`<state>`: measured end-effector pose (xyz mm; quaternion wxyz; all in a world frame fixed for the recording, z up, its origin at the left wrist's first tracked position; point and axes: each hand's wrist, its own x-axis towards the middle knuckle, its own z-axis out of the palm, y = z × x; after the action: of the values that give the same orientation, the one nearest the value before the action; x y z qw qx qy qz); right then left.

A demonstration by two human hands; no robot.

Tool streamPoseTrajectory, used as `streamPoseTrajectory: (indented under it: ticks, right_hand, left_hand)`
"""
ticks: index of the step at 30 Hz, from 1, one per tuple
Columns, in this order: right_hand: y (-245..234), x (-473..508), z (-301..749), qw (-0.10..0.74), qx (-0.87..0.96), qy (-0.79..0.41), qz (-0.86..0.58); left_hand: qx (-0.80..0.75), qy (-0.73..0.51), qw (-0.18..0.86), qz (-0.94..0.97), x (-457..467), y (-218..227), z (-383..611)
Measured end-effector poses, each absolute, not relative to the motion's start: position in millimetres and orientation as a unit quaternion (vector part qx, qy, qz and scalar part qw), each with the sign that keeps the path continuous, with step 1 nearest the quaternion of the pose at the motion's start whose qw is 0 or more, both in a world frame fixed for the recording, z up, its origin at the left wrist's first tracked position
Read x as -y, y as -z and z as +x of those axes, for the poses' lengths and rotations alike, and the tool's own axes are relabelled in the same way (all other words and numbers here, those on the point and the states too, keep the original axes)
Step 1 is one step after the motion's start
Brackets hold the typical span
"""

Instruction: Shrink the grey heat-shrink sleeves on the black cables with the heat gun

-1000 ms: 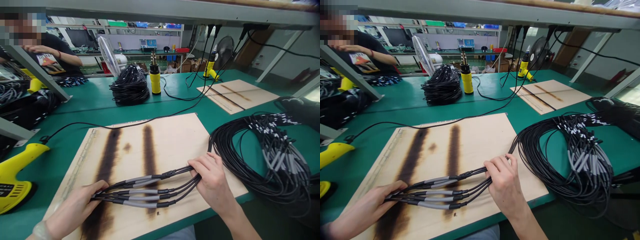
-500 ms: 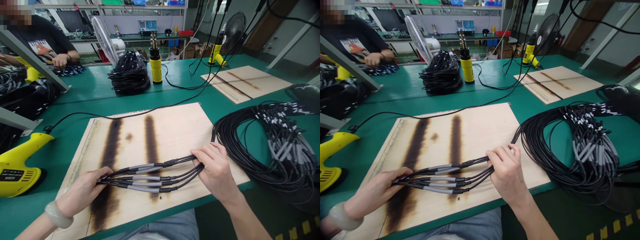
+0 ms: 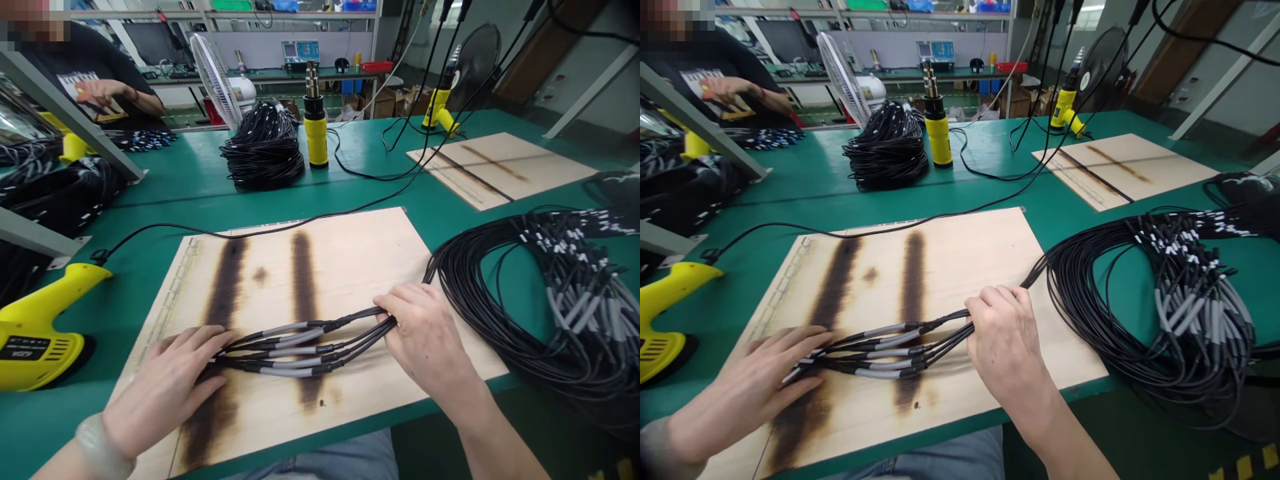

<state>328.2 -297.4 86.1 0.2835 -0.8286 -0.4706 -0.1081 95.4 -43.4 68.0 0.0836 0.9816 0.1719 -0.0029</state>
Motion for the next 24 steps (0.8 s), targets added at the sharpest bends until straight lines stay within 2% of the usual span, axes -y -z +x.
streamPoseTrajectory:
  ticks: [6, 12, 24]
  right_hand:
    - [-89.4, 288.5, 331.7, 0.279, 0.46, 0.101, -0.837]
    - [-90.3, 284.6, 332.4, 0.282, 0.455, 0.109, -0.838]
    - [-87.6, 285.7, 333.1, 0.306, 0.467, 0.112, -0.822]
  left_hand:
    - [-0.1, -0.128, 0.206, 0.965, 106.5, -85.0, 124.7]
    - [-0.066, -0.199, 0.249, 0.946, 148.1, -78.5, 164.4]
    - [-0.067, -0.192, 0.387, 0.899, 148.4, -71.4, 168.0]
